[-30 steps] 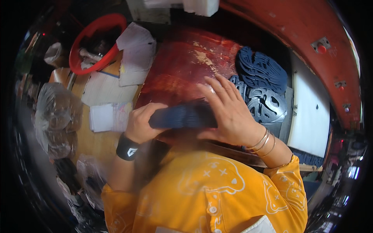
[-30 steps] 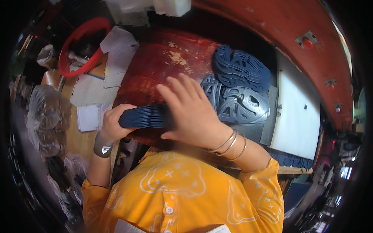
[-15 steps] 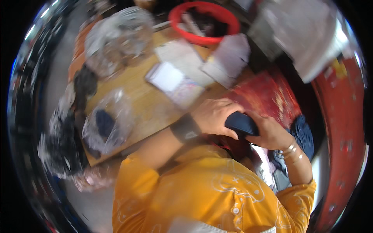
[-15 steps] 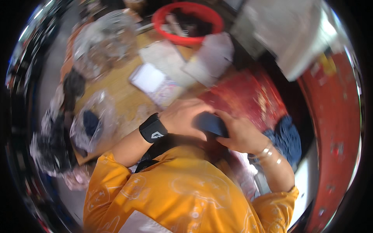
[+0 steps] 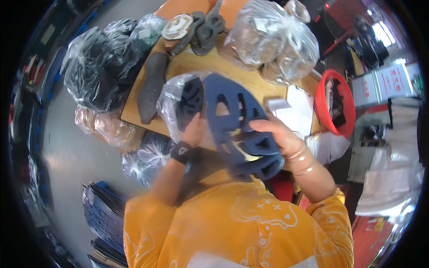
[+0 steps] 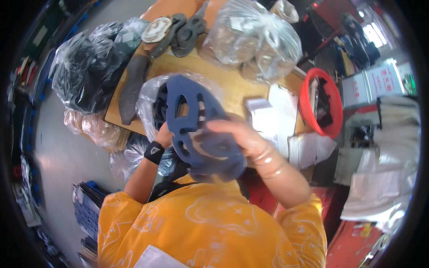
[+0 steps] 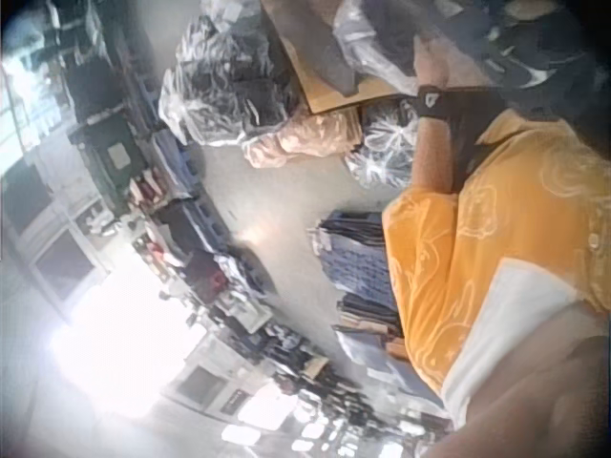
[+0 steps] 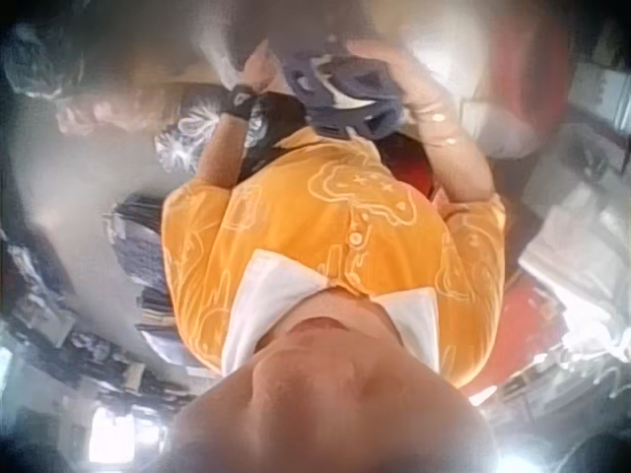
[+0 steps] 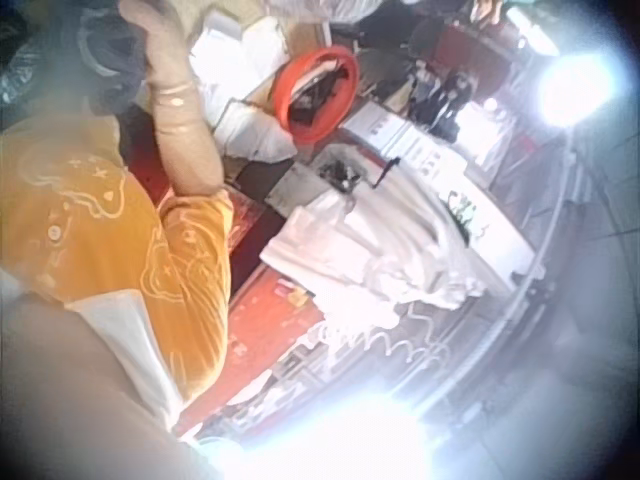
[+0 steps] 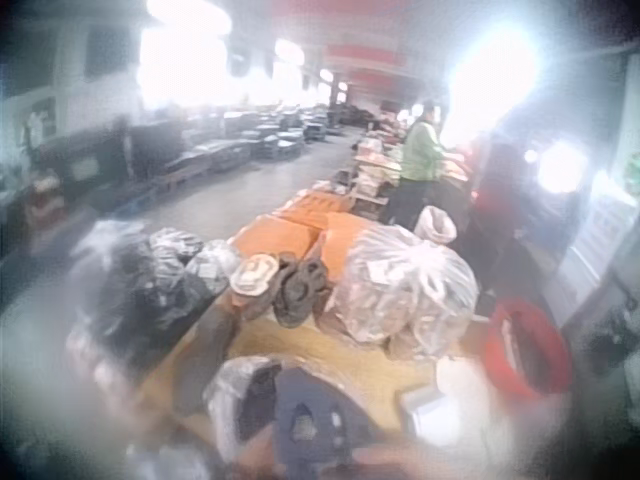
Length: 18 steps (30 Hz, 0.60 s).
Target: The person operates a die-cutting machine to cut blue material into shaped pieces. They repeatedly place the material, press a button to activate the machine, remove the cut pieces, and stack them. The person also places the cut pieces into a plastic bag.
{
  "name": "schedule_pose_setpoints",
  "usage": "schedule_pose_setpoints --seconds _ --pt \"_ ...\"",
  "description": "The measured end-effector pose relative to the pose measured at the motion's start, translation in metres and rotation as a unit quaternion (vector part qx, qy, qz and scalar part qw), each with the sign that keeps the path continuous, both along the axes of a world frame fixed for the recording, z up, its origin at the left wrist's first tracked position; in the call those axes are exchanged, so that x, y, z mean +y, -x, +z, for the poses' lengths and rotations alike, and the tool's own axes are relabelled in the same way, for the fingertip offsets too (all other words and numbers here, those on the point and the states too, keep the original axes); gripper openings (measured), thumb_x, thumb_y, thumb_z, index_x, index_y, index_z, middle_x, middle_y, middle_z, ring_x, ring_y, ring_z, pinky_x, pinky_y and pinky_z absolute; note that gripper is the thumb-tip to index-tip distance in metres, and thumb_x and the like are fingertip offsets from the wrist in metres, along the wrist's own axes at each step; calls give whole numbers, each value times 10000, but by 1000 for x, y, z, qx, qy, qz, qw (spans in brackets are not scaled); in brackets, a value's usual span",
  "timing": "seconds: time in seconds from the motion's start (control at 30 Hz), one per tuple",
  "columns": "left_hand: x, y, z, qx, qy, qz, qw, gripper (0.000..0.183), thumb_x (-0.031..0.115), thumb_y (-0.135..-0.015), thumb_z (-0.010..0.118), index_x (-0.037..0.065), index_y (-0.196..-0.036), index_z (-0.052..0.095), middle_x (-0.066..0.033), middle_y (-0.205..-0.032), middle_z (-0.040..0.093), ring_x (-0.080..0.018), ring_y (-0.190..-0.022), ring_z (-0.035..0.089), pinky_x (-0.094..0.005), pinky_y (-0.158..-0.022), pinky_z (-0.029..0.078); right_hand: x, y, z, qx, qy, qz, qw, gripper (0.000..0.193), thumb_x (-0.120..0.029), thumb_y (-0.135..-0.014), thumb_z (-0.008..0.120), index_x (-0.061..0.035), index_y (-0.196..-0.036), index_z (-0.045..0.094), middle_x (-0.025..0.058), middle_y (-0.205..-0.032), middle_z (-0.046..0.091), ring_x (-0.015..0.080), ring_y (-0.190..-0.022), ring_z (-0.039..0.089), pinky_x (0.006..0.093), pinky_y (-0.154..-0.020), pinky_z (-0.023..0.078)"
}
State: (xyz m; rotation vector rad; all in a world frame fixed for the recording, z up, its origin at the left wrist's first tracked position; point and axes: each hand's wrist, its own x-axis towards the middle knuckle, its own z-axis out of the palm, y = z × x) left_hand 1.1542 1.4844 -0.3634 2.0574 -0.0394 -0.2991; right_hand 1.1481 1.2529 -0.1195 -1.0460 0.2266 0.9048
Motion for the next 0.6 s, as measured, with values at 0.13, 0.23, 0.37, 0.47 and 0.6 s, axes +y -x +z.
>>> schedule_pose_setpoints --seconds 0.13,0.23,0.37,0.47,0.6 --pt "25 11 3 93 433 367 818 597 378 -980 481 48 -1450 319 -70 -1346 486 -191 -1195 473 -353 -1028 330 61 -47 -70 190 -73 -34 978 378 -214 -901 580 27 -1191 559 144 -1009 665 250 -887 658 343 -829 533" --pt "44 8 9 63 500 407 761 720 546 -962 395 100 -1498 216 -100 -1487 352 -241 -1354 314 -431 -1126 145 89 -77 -114 153 -31 0 988 358 -234 -908 560 9 -1170 567 145 -1024 662 241 -921 651 353 -858 523" --pt "47 6 16 84 499 424 751 801 644 -935 340 118 -1513 162 -124 -1540 243 -261 -1439 140 -456 -1143 43 116 -109 -149 145 -126 -31 981 341 -261 -910 540 -16 -1145 577 128 -1030 661 245 -939 644 381 -887 507" --pt "52 4 20 103 538 438 713 772 630 -940 351 148 -1513 167 -129 -1542 226 -282 -1432 162 -462 -1144 79 132 -117 -174 150 -129 -95 976 359 -282 -921 515 1 -1131 581 143 -1058 662 274 -977 634 406 -932 480" --pt "58 -3 21 153 520 449 711 801 691 -913 321 228 -1528 101 -106 -1569 175 -291 -1407 247 -465 -1132 174 152 -103 -216 144 -156 -130 969 501 -341 -903 531 3 -1268 515 176 -1214 605 299 -1114 578 426 -1036 405"
